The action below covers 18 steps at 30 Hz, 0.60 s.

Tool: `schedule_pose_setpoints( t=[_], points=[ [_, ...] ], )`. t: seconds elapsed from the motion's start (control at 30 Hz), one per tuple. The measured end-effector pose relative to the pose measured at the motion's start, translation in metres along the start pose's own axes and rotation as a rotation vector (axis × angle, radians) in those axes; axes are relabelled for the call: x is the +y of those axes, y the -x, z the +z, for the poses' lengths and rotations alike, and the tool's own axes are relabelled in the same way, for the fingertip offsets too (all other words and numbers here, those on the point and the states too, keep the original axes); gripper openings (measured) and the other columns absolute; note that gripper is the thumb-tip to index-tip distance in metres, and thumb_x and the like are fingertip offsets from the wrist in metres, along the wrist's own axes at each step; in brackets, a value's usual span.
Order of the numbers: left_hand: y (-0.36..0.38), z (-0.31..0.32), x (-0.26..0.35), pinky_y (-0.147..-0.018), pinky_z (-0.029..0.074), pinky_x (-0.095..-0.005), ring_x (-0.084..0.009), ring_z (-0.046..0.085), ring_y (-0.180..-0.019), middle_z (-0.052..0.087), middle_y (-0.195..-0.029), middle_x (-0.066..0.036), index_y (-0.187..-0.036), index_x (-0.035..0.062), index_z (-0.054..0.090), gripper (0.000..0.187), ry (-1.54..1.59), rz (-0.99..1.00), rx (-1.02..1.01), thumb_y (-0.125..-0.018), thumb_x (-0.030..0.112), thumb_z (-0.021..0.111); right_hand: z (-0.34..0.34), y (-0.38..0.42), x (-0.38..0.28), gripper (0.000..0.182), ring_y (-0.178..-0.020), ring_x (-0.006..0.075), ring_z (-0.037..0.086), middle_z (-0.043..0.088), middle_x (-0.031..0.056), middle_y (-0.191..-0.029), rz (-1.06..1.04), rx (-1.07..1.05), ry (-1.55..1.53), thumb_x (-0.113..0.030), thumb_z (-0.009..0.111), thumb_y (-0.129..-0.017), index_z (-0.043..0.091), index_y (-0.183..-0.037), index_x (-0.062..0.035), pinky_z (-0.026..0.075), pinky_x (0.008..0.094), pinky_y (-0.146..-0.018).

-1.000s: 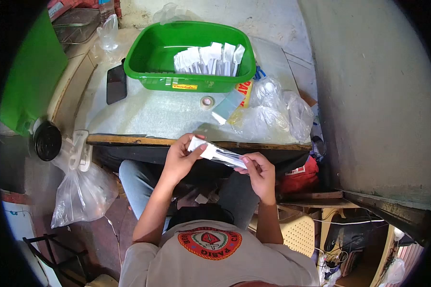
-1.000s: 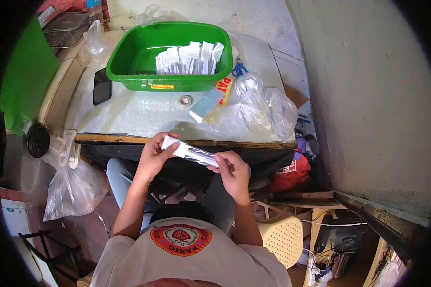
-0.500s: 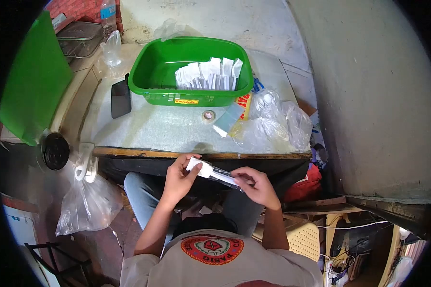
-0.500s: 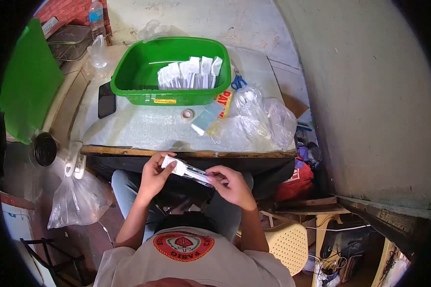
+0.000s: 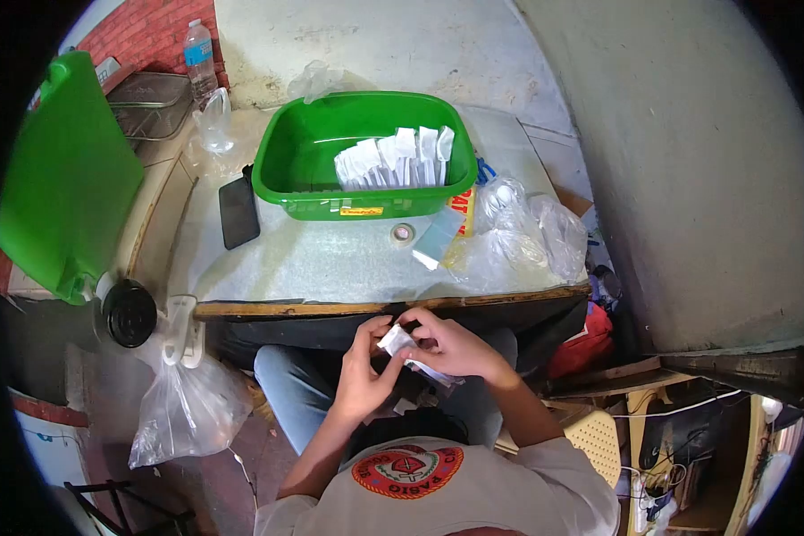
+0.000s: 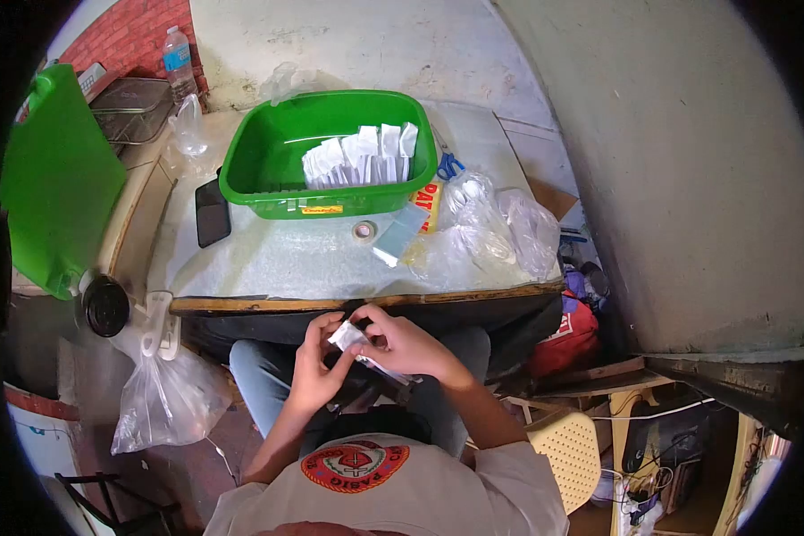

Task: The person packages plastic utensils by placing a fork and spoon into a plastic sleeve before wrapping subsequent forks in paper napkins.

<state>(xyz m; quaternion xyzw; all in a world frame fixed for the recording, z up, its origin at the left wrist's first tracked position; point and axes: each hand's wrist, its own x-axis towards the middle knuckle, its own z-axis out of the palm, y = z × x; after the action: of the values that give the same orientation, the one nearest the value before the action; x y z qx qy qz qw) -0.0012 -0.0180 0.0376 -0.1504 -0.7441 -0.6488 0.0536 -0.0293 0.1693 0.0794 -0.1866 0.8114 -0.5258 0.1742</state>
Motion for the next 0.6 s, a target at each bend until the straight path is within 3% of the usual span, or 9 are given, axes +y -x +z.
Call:
schedule_pose_setpoints(
  t=[0.1,0.17,0.23,0.3,0.37,0.43,0.53,0.6],
  points=[
    [0.014,0.0,-0.007,-0.083,0.053,-0.0325,-0.0195,0.065,-0.093,0.056,-0.114,-0.013,-0.132,-0.0003,0.04,0.059,0.219,-0.043,0.054,-0.082,-0.001,0.071,-0.014,-0.007,-0.003,0.027,-0.084,0.0112,0.065,0.068,0.007,-0.09,-0.091,-0.105,0.056,-0.009,0.065,-0.091,0.052,-0.112,0.0007,0.053,0.0276,-0.072],
    [0.022,-0.006,-0.006,-0.082,0.053,-0.0305,-0.0179,0.064,-0.09,0.055,-0.117,-0.013,-0.131,-0.0007,0.039,0.059,0.205,0.007,0.052,-0.082,-0.001,0.072,-0.032,-0.018,0.007,0.023,-0.084,0.0122,0.065,0.067,0.006,-0.093,-0.239,-0.09,-0.164,-0.008,0.064,-0.091,0.054,-0.11,0.0005,0.054,0.0277,-0.073],
    [0.029,-0.011,-0.007,-0.081,0.052,-0.0294,-0.0164,0.064,-0.087,0.056,-0.115,-0.012,-0.128,-0.0009,0.042,0.055,0.208,0.004,0.05,-0.082,-0.001,0.072,-0.059,-0.022,-0.038,0.022,-0.086,0.0144,0.066,0.067,0.0056,-0.095,-0.231,0.072,-0.159,-0.006,0.064,-0.091,0.055,-0.11,-0.0015,0.056,0.0294,-0.076],
    [0.038,-0.016,-0.012,-0.081,0.052,-0.0299,-0.0157,0.065,-0.086,0.058,-0.113,-0.011,-0.126,-0.0008,0.045,0.051,0.171,-0.058,-0.007,-0.082,-0.001,0.071,-0.081,-0.04,-0.066,0.023,-0.086,0.016,0.066,0.067,0.0053,-0.095,-0.302,0.378,-0.305,-0.008,0.064,-0.091,0.056,-0.112,-0.0036,0.057,0.0313,-0.077],
    [0.048,-0.018,-0.018,-0.078,0.053,-0.0287,-0.0151,0.065,-0.085,0.059,-0.111,-0.01,-0.123,0.0004,0.047,0.047,0.138,-0.06,-0.003,-0.083,-0.001,0.07,-0.119,-0.071,-0.073,0.029,-0.089,0.0134,0.065,0.066,0.0047,-0.095,-0.37,0.63,-0.188,-0.012,0.068,-0.09,0.054,-0.114,-0.0029,0.055,0.0268,-0.071],
    [0.058,-0.02,-0.021,-0.075,0.053,-0.0278,-0.0149,0.066,-0.084,0.058,-0.111,-0.009,-0.122,0.0015,0.047,0.045,0.093,-0.1,-0.036,-0.084,-0.001,0.071,-0.136,-0.103,-0.101,0.032,-0.086,0.0126,0.065,0.067,0.006,-0.095,-0.487,0.745,-0.296,-0.013,0.07,-0.088,0.054,-0.114,-0.0025,0.054,0.0262,-0.07],
    [0.072,-0.023,-0.032,-0.072,0.054,-0.0271,-0.0146,0.066,-0.083,0.059,-0.108,-0.008,-0.121,0.0019,0.048,0.044,0.069,-0.086,-0.027,-0.084,0.0,0.071,-0.168,-0.159,-0.095,0.033,-0.084,0.0138,0.065,0.068,0.008,-0.096,-0.495,0.829,-0.285,-0.016,0.074,-0.085,0.057,-0.109,-0.0016,0.052,0.0266,-0.07],
    [0.078,-0.025,-0.028,-0.072,0.054,-0.0267,-0.0141,0.066,-0.082,0.059,-0.107,-0.008,-0.121,0.0013,0.048,0.043,0.122,-0.162,-0.013,-0.084,0.0,0.071,-0.19,-0.2,-0.061,0.03,-0.08,0.0155,0.065,0.069,0.0094,-0.091,-0.456,0.921,-0.011,-0.017,0.075,-0.083,0.06,-0.104,-0.0006,0.051,0.0279,-0.07]
  ],
)
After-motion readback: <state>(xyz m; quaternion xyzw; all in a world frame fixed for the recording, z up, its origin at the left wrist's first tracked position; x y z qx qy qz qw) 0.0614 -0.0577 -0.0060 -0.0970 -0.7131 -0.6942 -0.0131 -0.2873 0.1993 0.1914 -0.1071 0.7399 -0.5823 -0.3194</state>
